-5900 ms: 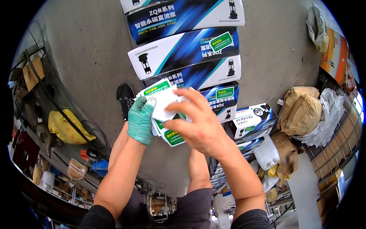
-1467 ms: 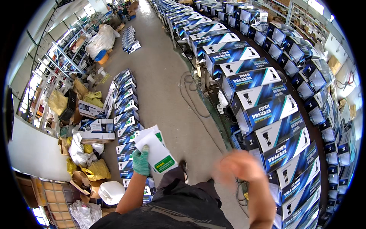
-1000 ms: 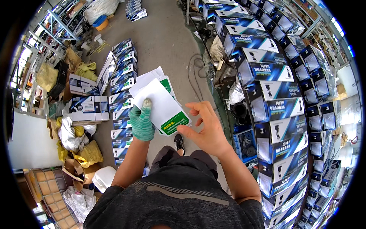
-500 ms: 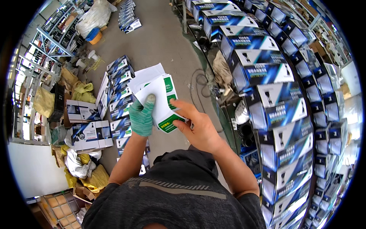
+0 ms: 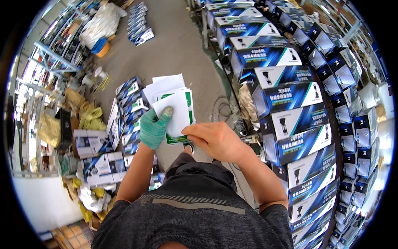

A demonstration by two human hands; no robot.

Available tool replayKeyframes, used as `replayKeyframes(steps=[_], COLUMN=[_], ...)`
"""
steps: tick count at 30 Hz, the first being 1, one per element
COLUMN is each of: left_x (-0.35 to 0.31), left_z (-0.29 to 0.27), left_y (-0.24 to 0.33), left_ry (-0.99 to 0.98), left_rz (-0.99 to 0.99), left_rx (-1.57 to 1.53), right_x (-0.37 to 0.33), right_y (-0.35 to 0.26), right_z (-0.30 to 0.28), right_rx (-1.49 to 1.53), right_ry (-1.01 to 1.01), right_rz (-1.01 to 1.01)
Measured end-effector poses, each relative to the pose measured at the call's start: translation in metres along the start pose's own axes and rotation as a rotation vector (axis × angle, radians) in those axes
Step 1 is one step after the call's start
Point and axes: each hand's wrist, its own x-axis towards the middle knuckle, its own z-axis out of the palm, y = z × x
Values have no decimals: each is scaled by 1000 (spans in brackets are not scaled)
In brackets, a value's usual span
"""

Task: The person applies green and white rectangular stickers to the front of stacked product boxes in a warehouse aisle. They hold a stack of labels in their left hand and use their right hand to peel and affix each label to a box, moving sequentially down the line of inventory.

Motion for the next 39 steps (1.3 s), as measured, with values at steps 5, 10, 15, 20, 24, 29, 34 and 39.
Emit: replayKeyframes(steps=[5, 10, 15, 20, 24, 29, 34, 39], left_x=[126, 248, 339, 410, 450, 491, 535, 575], left_z=[5, 8, 12, 34, 65, 102, 128, 150], left_y=[-28, -43, -35, -20, -11, -3, 1, 12], left_ry=[-119, -250, -454, -528, -506, -527, -685, -868], left_rz=[-6, -33, -43, -56, -92, -104, 11, 20], left_rx=[-146, -214, -250, -172, -160, -178, -137, -142], right_x=[64, 139, 204, 238, 253, 260, 269, 288], right_y=[65, 112, 141, 192, 226, 252, 264, 262], right_z=[-4, -12, -28, -60, -91, -124, -137, -138], right_rx=[-70, -172, -142, -164, -213, -242, -117, -151], right_ry=[138, 253, 370, 408, 413, 443, 528, 630], right_rz=[60, 178, 387, 318, 224, 260, 480, 686])
